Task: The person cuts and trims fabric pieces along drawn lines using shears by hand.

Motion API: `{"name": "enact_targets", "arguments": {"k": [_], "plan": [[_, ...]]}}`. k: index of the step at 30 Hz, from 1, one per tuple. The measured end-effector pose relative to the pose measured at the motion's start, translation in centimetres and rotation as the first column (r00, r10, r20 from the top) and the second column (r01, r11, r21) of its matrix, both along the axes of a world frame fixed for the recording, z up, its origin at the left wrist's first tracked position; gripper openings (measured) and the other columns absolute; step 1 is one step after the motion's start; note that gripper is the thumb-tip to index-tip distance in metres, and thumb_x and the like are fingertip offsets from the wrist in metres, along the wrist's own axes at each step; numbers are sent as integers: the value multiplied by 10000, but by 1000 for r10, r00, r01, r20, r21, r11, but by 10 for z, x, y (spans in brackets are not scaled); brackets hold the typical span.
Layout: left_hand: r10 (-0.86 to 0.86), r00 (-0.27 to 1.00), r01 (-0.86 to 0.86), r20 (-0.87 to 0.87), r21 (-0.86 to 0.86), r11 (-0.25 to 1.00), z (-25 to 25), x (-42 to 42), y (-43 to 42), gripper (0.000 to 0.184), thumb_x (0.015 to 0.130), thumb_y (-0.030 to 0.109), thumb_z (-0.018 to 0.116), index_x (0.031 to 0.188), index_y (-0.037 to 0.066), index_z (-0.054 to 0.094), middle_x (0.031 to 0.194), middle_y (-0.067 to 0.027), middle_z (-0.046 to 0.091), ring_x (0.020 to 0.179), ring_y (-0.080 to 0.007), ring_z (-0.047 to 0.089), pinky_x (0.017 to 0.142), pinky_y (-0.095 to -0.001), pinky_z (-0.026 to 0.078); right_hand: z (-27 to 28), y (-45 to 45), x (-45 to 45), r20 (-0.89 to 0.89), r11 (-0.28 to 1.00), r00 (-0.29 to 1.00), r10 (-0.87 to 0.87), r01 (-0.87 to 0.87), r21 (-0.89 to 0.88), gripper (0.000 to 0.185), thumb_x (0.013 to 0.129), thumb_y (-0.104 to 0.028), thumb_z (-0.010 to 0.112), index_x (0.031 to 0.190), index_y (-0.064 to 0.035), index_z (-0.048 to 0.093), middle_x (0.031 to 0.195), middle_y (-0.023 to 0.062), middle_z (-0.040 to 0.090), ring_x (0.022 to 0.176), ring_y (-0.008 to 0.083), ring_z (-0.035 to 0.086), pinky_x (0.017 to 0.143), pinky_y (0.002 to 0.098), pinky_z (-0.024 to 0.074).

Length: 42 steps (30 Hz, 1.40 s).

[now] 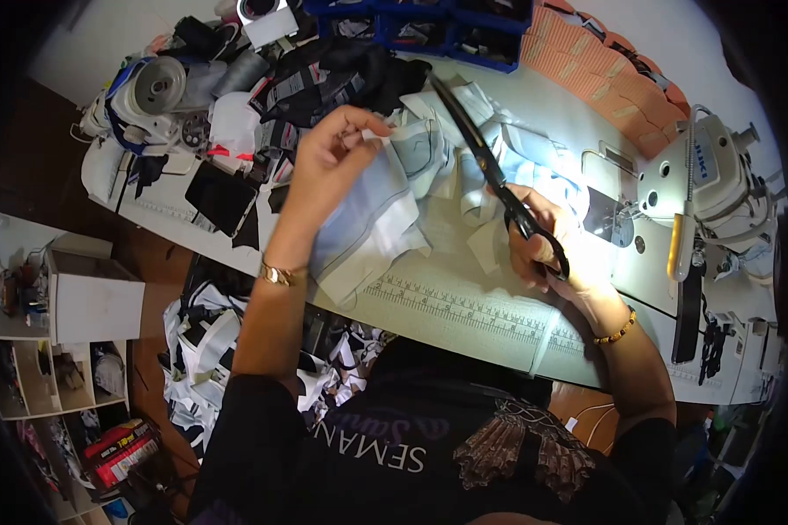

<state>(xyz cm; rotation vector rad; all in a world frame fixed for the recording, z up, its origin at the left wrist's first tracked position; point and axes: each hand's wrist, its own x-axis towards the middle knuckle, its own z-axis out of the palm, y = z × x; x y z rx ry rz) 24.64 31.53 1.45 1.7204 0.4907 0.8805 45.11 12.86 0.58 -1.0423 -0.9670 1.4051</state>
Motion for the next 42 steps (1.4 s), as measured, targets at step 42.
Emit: {"name": "enact_targets", "arguments": {"k": [42], "plan": [[-685, 657, 550, -315, -422, 721, -10, -20, -143, 236, 855, 35, 517, 1085, -6, 484, 897, -14, 559, 763, -61, 537, 639, -213, 449, 12, -17, -9, -85, 868, 906, -414, 421, 261, 653, 697, -203, 654, 1284, -69, 402, 730, -44, 404, 628, 52, 367, 574, 196, 291]]}}
